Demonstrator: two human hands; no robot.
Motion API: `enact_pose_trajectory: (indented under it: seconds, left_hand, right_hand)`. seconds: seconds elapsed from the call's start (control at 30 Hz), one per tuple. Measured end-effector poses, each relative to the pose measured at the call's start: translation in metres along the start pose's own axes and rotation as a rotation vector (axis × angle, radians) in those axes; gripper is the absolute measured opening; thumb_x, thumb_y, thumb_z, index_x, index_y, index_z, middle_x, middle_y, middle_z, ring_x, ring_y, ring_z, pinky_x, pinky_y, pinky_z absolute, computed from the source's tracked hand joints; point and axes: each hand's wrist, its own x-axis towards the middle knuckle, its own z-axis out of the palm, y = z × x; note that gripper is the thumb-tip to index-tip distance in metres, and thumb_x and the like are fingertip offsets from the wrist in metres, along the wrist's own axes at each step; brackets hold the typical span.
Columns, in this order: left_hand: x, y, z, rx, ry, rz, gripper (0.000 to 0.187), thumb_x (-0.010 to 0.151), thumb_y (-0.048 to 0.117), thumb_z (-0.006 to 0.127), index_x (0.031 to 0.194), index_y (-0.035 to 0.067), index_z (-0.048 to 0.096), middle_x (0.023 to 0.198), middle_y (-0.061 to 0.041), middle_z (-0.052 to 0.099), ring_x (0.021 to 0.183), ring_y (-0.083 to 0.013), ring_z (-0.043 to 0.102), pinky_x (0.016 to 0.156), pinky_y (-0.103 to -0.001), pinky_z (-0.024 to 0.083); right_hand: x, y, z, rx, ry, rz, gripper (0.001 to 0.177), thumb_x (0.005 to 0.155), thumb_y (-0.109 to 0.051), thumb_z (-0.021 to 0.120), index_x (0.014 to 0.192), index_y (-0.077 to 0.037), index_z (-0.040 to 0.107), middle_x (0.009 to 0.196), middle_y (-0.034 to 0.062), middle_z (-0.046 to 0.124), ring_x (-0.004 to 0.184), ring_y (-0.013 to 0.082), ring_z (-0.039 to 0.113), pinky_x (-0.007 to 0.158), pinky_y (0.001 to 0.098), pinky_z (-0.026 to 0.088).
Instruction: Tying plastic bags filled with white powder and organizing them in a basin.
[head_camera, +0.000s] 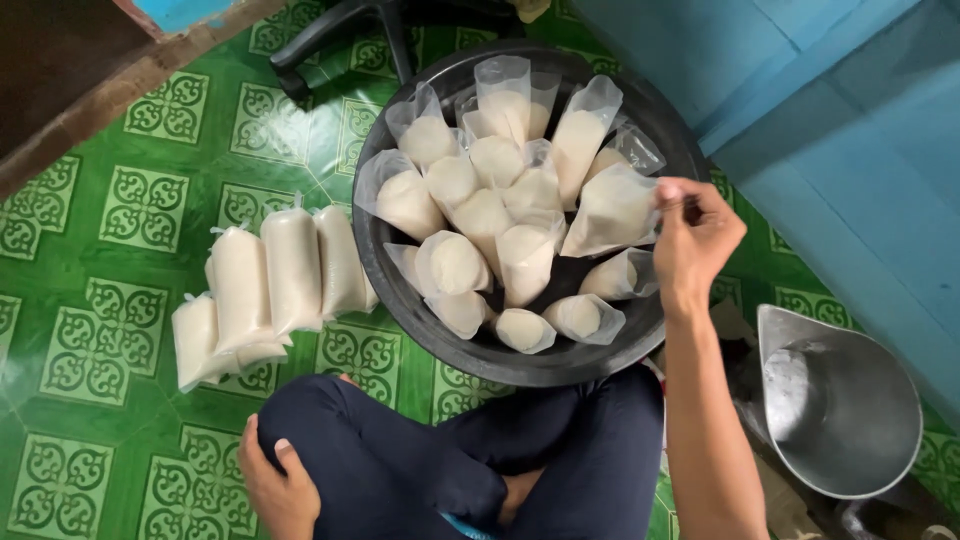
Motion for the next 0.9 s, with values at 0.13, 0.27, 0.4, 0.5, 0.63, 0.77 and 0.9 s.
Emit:
enact_pose_trajectory:
  seconds: [0.13,0.27,0.4,0.5,0.63,0.77,0.9]
  left_hand:
    - [-0.001,-0.001,-0.004,-0.007,-0.016,-0.006,0.051,0.094,0.011,0.044,0.144,-0.002,0.041,0.139,-0.025,0.049,0.122,-0.0432,0.049,0.099,-0.049,0.039]
    - [-0.005,-0.005,-0.008,-0.074,0.018,0.065,0.05,0.095,0.01,0.045,0.142,-0.006,0.041,0.141,-0.027,0.046,0.127,-0.0426,0.045,0.105,-0.048,0.035]
    - [-0.013,0.035,-0.029,0.003,0.209,0.315,0.053,0.089,0.003,0.055,0.139,-0.008,0.042,0.141,-0.031,0.047,0.126,-0.0481,0.047,0.106,-0.055,0.035]
    - [-0.027,0.083,-0.04,-0.062,0.258,0.474,0.047,0.09,0.005,0.056,0.134,-0.005,0.045,0.143,-0.024,0.045,0.134,-0.0416,0.04,0.115,-0.053,0.026]
    - [-0.055,0.156,-0.038,-0.529,-0.035,0.618,0.059,0.08,0.011,0.064,0.133,-0.002,0.042,0.138,-0.022,0.049,0.129,-0.0368,0.049,0.111,-0.045,0.039]
    - [-0.074,0.217,-0.047,-0.768,-0.273,0.783,0.092,0.084,0.033,0.074,0.148,-0.003,0.018,0.151,-0.029,0.03,0.142,-0.044,0.037,0.118,-0.052,0.036]
    - [-0.075,0.242,-0.05,-0.811,-0.09,0.716,0.104,0.076,0.049,0.077,0.145,-0.004,0.019,0.142,-0.028,0.039,0.129,-0.0451,0.052,0.108,-0.051,0.049]
  right_hand:
    - [-0.005,-0.047,-0.016,0.032,-0.008,-0.127,0.006,0.098,0.007,0.063,0.098,0.004,0.068,0.081,0.0065,0.064,0.071,0.0103,0.054,0.068,0.0207,0.046]
    - [-0.019,-0.096,-0.034,0.046,-0.042,-0.272,0.005,0.103,0.008,0.063,0.1,0.007,0.066,0.087,0.0096,0.064,0.075,0.0121,0.054,0.074,0.022,0.046]
    - [-0.045,-0.132,-0.046,0.001,-0.045,-0.365,0.007,0.105,0.006,0.069,0.098,0.006,0.067,0.086,0.0076,0.062,0.069,0.0093,0.04,0.066,0.0215,0.035]
    - [-0.071,-0.155,-0.048,-0.028,-0.093,-0.385,0.007,0.101,0.012,0.067,0.096,0.006,0.067,0.084,0.0086,0.062,0.066,0.0092,0.042,0.064,0.0215,0.034]
    - [-0.114,-0.177,-0.044,-0.079,-0.151,-0.365,0.01,0.091,0.015,0.065,0.091,0.006,0.069,0.078,0.0069,0.06,0.061,0.0089,0.039,0.058,0.0209,0.031]
    - [-0.152,-0.194,-0.039,-0.085,-0.197,-0.397,0.012,0.084,0.019,0.065,0.086,0.008,0.07,0.082,0.0087,0.065,0.062,0.0109,0.045,0.058,0.0218,0.035]
    - [-0.182,-0.204,-0.034,-0.05,-0.244,-0.425,0.015,0.077,0.019,0.065,0.084,0.006,0.071,0.081,0.0095,0.067,0.064,0.0137,0.053,0.063,0.0228,0.042]
